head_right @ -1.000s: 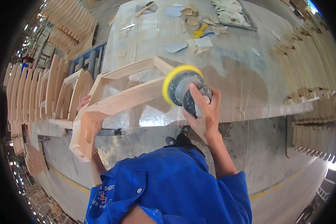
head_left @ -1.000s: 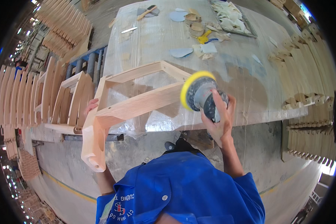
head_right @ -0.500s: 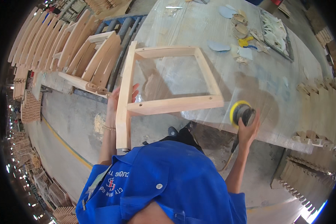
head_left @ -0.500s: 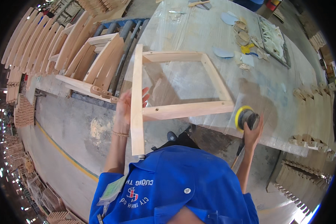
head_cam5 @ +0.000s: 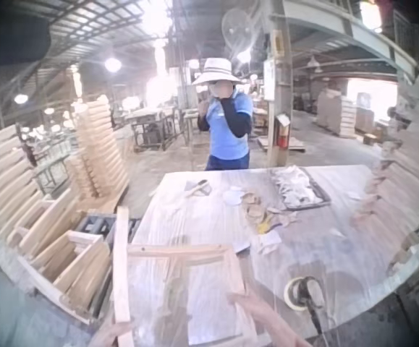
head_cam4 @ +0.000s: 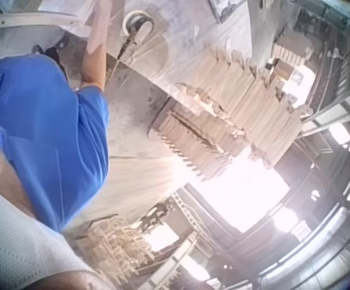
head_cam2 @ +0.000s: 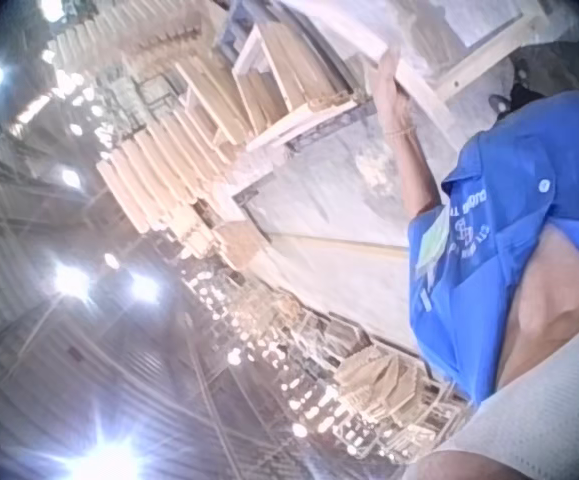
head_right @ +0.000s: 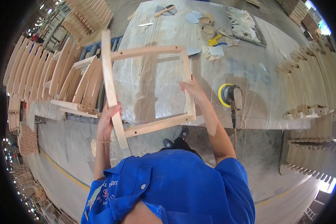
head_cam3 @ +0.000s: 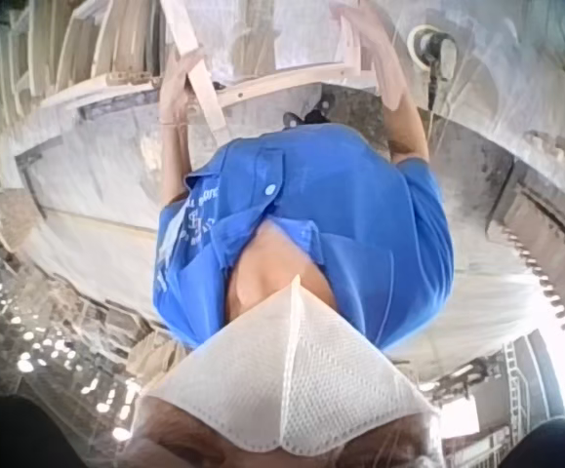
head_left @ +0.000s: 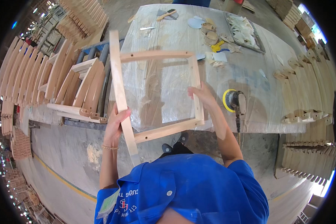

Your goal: The person sands wooden chair frames using a handheld orbital sander. They rotate the frames to sand all sides and edges, then wipe them with a cloth. The person places finished frames on a nearby stack.

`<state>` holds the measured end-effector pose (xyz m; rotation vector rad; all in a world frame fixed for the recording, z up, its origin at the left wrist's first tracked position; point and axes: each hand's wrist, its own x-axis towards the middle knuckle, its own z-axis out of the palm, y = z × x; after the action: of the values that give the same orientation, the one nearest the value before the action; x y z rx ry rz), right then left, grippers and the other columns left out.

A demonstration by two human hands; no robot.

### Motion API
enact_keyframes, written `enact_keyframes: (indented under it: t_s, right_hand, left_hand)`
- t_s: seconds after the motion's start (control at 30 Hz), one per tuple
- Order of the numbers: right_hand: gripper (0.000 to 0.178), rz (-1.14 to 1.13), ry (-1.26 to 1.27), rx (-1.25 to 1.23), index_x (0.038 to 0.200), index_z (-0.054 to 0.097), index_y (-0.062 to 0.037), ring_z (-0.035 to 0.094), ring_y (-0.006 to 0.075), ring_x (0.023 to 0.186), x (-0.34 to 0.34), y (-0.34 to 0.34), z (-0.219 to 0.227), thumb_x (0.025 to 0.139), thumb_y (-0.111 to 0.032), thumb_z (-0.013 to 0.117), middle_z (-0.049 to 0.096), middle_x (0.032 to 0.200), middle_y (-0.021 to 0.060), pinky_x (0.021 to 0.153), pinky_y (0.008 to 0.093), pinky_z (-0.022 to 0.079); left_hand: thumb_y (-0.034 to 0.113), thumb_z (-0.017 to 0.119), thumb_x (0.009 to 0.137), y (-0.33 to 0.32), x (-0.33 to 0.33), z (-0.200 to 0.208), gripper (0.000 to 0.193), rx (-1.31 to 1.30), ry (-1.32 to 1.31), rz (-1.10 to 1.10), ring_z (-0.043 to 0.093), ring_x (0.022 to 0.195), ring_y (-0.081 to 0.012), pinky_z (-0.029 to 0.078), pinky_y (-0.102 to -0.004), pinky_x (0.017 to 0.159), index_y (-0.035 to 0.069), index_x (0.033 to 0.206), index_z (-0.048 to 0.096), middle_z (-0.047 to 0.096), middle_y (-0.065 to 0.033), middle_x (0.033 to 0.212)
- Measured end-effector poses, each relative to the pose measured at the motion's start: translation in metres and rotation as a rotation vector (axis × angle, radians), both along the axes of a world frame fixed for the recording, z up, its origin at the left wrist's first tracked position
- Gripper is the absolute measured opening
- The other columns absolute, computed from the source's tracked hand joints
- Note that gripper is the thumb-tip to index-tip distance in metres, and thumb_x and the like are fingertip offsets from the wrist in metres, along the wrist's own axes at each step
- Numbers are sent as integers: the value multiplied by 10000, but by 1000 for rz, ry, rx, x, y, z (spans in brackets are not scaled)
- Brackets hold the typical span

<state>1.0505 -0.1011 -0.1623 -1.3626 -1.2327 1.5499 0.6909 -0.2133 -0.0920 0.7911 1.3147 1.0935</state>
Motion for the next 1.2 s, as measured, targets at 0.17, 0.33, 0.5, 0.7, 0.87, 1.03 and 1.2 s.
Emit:
enact_keyframes:
  t_s: [0.17,0.33,0.5,0.7,0.87,1.03,1.2]
  right_hand:
    - [511,-226,39,377,1295,485,3,587,125,978,4,-13,62,884,-181,726,625,1058,60,858,298,480]
    - [555,-56,-124,421,1358,452,-37,584,168,1093,33,-20,79,895,-161,733,621,1183,87,896,313,498]
    - [748,-267,-1487,471,1448,432,-169,547,406,1226,99,-66,44,788,-144,783,387,1487,237,979,452,482]
    - [809,-443,-1302,140,1465,417,-283,590,450,1132,125,-77,-2,762,-169,799,388,1429,299,867,500,527]
    - [755,-496,-1013,204,1452,467,-189,606,369,1155,137,-71,6,765,-155,780,488,1376,268,944,442,498]
    - [712,-526,-334,378,1449,491,-78,573,195,1157,142,-124,85,782,-35,737,579,1330,128,1014,338,445]
    - [794,-401,-794,776,1396,576,-218,584,305,1121,86,-176,167,669,9,800,525,1251,158,959,389,515]
  left_hand:
    - [56,768,736,25,0,84,622,457,284,-104,564,936,-124,479,-274,799,63,1294,494,582,-29,1056]
    - [61,768,759,70,14,128,661,941,825,-84,561,1103,-173,473,-324,953,52,1352,475,573,-60,1219]
    - [27,760,778,109,29,102,606,986,681,-163,522,1205,-178,417,-332,1058,55,1328,509,560,-67,1285]
    - [23,757,781,95,13,80,585,854,564,-144,504,1226,-172,376,-331,1091,42,1316,520,553,-63,1308]
    - [64,761,798,86,14,78,564,874,492,-137,504,1227,-177,377,-335,1084,39,1308,522,546,-68,1311]
    - [76,759,806,95,8,75,560,869,509,-149,501,1233,-178,375,-345,1091,37,1311,520,536,-74,1325]
    - [159,761,847,107,2,74,628,847,606,-225,468,1305,-214,367,-393,1122,71,1389,455,493,-103,1392]
